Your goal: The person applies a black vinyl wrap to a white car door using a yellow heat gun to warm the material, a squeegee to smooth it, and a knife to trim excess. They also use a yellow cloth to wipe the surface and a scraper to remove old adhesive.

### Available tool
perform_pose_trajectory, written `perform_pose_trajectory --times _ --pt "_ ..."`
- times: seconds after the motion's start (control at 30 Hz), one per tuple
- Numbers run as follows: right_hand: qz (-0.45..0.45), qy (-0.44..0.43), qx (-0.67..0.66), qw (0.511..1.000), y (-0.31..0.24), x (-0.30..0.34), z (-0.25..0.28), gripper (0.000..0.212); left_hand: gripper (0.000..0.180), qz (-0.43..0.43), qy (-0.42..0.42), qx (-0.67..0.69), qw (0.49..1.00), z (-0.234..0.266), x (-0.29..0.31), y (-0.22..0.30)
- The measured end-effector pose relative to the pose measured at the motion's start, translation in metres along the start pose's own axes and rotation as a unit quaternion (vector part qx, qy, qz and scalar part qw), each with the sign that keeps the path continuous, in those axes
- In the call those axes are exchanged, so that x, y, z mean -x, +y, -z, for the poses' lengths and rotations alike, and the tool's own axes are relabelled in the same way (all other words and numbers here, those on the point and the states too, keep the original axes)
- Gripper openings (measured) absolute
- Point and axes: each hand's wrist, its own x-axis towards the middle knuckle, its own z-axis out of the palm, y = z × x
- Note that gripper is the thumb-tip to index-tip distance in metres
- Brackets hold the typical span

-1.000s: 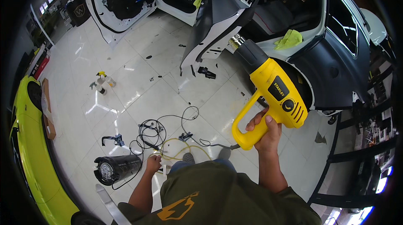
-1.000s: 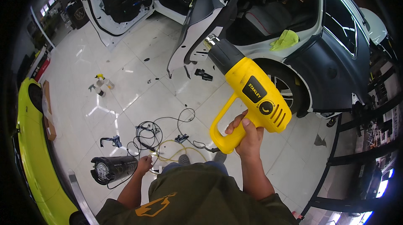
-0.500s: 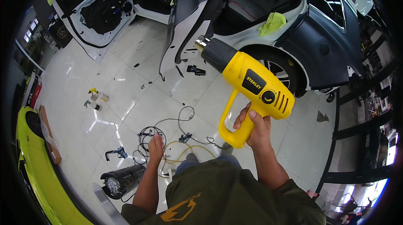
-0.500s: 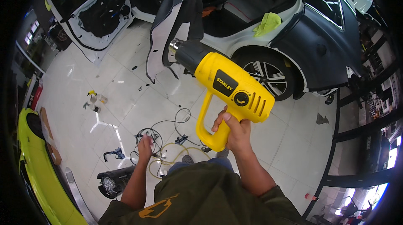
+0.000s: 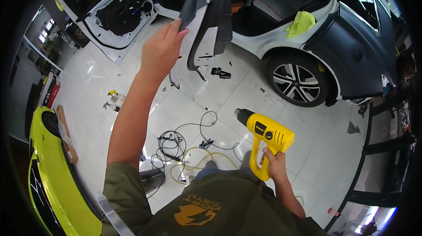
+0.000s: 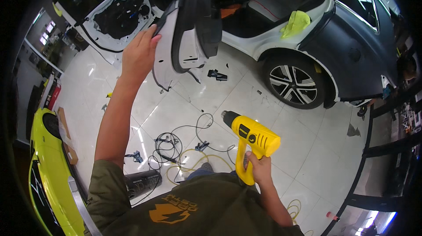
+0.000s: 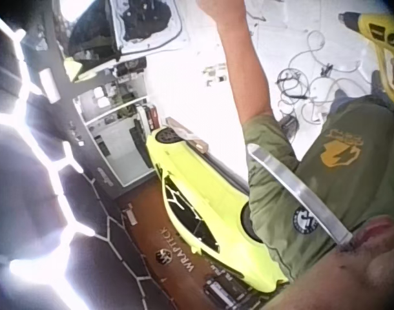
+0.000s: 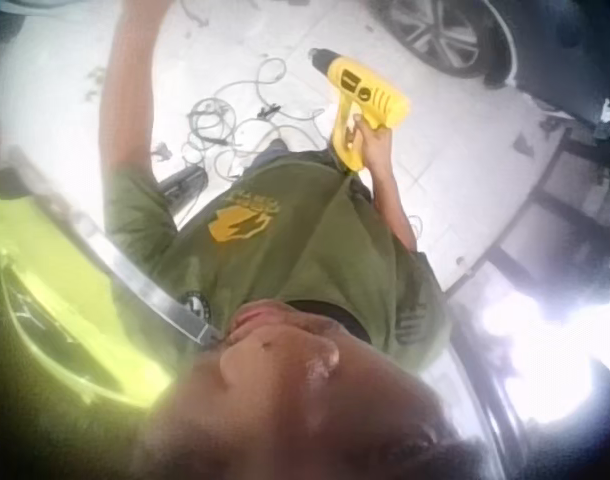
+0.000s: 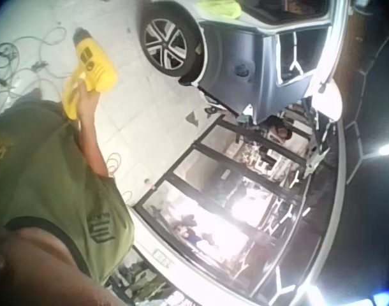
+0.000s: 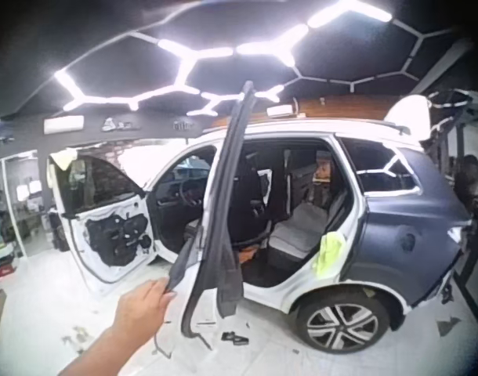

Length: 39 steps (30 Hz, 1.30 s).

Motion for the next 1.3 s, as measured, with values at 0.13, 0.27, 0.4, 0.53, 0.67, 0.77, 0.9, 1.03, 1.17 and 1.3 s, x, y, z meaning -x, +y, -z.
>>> perform_pose_trajectory --times 0.13,0.27,0.4,0.53,0.67,0.77,0.9,1.03,1.17,1.3 --pt "-0.003 0.006 0.027 1.000 0.004 -0.013 0.019 0.021 0.029 0.034 -0.005 -0.029 0.999 0.003 0.004 0.000" --pt "0.020 -0.017 -0.051 0.998 -0.015 -0.023 0.014 0.019 0.031 0.203 0.097 0.263 0.938 0.002 0.022 0.023" --pt "0.046 -0.129 -0.134 0.981 -0.050 -0.026 -0.022 0.026 0.037 0.445 0.135 0.277 0.841 0.039 0.096 0.001" --pt "0.098 -0.214 -0.229 0.944 -0.072 -0.030 -0.059 0.027 0.042 0.582 0.085 0.287 0.756 0.053 0.192 0.005" --pt "0.107 -0.237 -0.238 0.936 -0.080 -0.038 -0.076 0.028 0.026 0.640 0.048 0.298 0.706 0.055 0.271 0.026" --pt "0.114 -0.231 -0.205 0.944 -0.081 -0.043 -0.086 0.028 0.025 0.646 0.020 0.319 0.693 0.065 0.282 0.032" --pt "0.140 -0.240 -0.255 0.926 -0.075 -0.044 -0.097 0.028 0.025 0.614 0.003 0.323 0.720 0.074 0.268 0.024" --pt "0.123 -0.221 -0.188 0.949 -0.059 -0.049 -0.095 0.027 0.027 0.444 -0.037 0.205 0.871 0.068 0.187 0.027" --pt "0.054 -0.213 -0.175 0.960 -0.045 -0.057 -0.081 0.018 0.024 0.217 -0.056 0.103 0.969 0.050 0.087 0.030" --pt "0.037 -0.184 -0.029 0.982 -0.023 -0.077 -0.052 0.017 0.014 0.114 -0.091 -0.042 0.988 0.026 0.030 0.028"
